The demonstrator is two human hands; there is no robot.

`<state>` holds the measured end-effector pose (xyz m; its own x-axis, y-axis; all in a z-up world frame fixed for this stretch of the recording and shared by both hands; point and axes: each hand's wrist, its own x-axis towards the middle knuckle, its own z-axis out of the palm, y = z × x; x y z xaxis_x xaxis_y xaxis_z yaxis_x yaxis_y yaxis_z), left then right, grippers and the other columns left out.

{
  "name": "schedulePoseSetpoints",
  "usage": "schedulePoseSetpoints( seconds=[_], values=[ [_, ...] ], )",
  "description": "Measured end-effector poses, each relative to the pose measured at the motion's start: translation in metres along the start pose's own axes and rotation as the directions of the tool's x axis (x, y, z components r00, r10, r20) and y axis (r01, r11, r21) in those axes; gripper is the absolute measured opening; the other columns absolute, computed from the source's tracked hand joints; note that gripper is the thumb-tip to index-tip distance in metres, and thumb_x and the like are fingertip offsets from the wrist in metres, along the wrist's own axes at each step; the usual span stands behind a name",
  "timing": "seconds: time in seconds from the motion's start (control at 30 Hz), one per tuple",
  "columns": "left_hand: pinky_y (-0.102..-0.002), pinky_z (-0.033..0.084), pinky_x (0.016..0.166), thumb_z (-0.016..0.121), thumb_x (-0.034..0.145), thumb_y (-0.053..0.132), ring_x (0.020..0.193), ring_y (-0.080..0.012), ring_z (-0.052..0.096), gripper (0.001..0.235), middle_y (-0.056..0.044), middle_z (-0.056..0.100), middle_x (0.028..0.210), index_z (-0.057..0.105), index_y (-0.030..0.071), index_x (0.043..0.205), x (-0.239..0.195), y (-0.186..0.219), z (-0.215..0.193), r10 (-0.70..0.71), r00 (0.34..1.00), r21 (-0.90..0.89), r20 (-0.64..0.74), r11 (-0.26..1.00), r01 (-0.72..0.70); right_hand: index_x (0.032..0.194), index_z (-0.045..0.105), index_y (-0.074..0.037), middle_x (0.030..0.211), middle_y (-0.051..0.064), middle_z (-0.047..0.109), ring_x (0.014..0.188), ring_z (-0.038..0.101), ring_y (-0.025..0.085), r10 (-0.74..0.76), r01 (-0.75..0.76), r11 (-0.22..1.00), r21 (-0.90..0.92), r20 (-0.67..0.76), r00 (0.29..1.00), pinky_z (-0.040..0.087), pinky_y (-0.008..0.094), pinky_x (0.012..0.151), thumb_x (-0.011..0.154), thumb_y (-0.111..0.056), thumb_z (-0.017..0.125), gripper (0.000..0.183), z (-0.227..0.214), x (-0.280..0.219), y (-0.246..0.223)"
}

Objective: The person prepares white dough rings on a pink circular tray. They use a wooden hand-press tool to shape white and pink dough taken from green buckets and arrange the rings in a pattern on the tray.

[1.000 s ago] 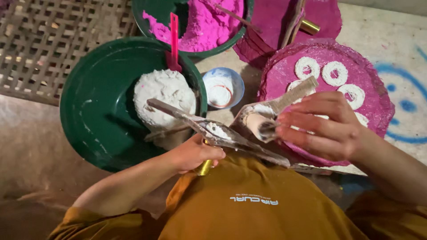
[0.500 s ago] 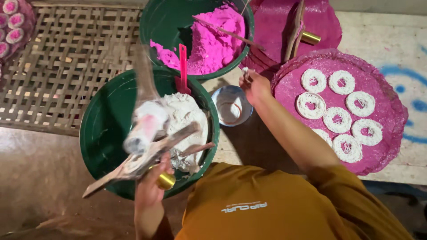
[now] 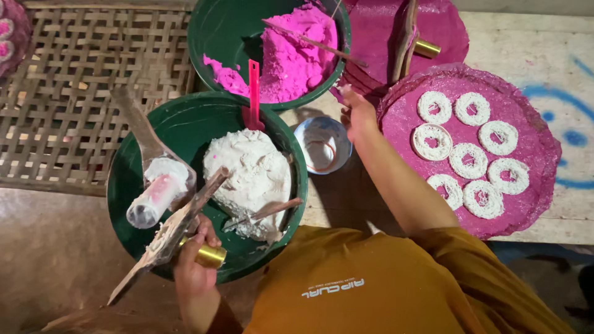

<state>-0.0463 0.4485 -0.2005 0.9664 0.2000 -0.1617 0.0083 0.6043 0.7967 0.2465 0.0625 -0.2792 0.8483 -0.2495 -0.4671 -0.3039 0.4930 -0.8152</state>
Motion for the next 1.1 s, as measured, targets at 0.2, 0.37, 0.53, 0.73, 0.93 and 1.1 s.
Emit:
schedulePoseSetpoints(
  seconds=[0.2, 0.37, 0.53, 0.73, 0.93, 1.1],
  values=[
    [-0.031, 0.044, 0.076, 0.061, 0.091, 0.012, 0.081, -0.0159, 0.050, 0.032, -0.008, 0.054, 0.099, 0.054, 0.001, 0.120, 0.011, -0.002, 0.008, 0.095, 0.995, 0.081, 0.029, 0.992, -0.097, 0.112, 0.073, -0.010, 0.095, 0.010, 0.063, 0.084, 0.060, 0.030, -0.711, 0.613, 0.009, -0.790, 0.426, 0.560, 0.049, 0.041, 0.064, 0.081, -0.015, 0.075, 0.031, -0.004, -0.011, 0.024],
    [-0.030, 0.045, 0.077, 0.061, 0.092, 0.013, 0.083, -0.0152, 0.050, 0.032, -0.007, 0.055, 0.100, 0.055, 0.001, 0.122, 0.016, -0.006, 0.000, 0.080, 0.996, 0.090, 0.039, 0.992, -0.083, 0.117, 0.069, -0.002, 0.118, 0.017, 0.064, 0.098, 0.066, 0.039, -0.536, 0.421, -0.322, -0.848, 0.530, 0.657, 0.056, 0.049, 0.079, 0.084, -0.020, 0.077, 0.039, -0.011, -0.033, -0.009],
    [-0.029, 0.044, 0.076, 0.059, 0.092, 0.012, 0.082, -0.0147, 0.050, 0.037, -0.007, 0.056, 0.101, 0.054, 0.003, 0.126, 0.021, -0.004, -0.003, 0.065, 0.998, 0.152, -0.011, 0.986, -0.062, 0.127, 0.073, -0.011, 0.127, 0.017, 0.064, 0.105, 0.068, 0.039, -0.582, 0.652, -0.234, -0.721, 0.641, 0.501, 0.057, 0.047, 0.083, 0.088, -0.014, 0.076, 0.039, -0.034, -0.086, -0.094],
    [-0.030, 0.045, 0.077, 0.057, 0.095, 0.010, 0.085, -0.0154, 0.051, 0.035, -0.007, 0.055, 0.103, 0.053, 0.002, 0.128, 0.028, -0.006, 0.006, 0.041, 0.999, 0.143, 0.025, 0.989, -0.044, 0.128, 0.067, 0.002, 0.130, 0.013, 0.062, 0.105, 0.068, 0.021, -0.526, 0.773, 0.242, -0.587, 0.590, 0.613, 0.060, 0.033, 0.082, 0.105, -0.001, 0.065, 0.024, -0.090, -0.116, -0.146],
    [-0.029, 0.045, 0.073, 0.055, 0.092, 0.010, 0.083, -0.0156, 0.051, 0.037, -0.008, 0.054, 0.100, 0.053, 0.001, 0.128, 0.022, -0.013, 0.041, 0.041, 0.997, 0.179, 0.070, 0.983, -0.053, 0.129, 0.066, -0.009, 0.131, 0.021, 0.055, 0.109, 0.066, 0.036, -0.676, 0.829, 0.036, -0.559, 0.597, 0.432, 0.056, 0.049, 0.090, 0.088, -0.003, 0.069, 0.042, -0.040, -0.108, -0.120],
    [-0.029, 0.046, 0.074, 0.054, 0.093, 0.011, 0.083, -0.0153, 0.050, 0.034, -0.008, 0.055, 0.100, 0.055, -0.001, 0.125, 0.017, -0.029, 0.055, 0.001, 0.996, 0.177, 0.093, 0.984, -0.017, 0.145, 0.055, -0.014, 0.141, 0.025, 0.050, 0.126, 0.052, 0.042, -0.485, 0.751, 0.010, -0.660, 0.653, 0.581, 0.043, 0.051, 0.108, 0.084, -0.012, 0.080, 0.066, -0.059, -0.140, -0.119]
  ],
)
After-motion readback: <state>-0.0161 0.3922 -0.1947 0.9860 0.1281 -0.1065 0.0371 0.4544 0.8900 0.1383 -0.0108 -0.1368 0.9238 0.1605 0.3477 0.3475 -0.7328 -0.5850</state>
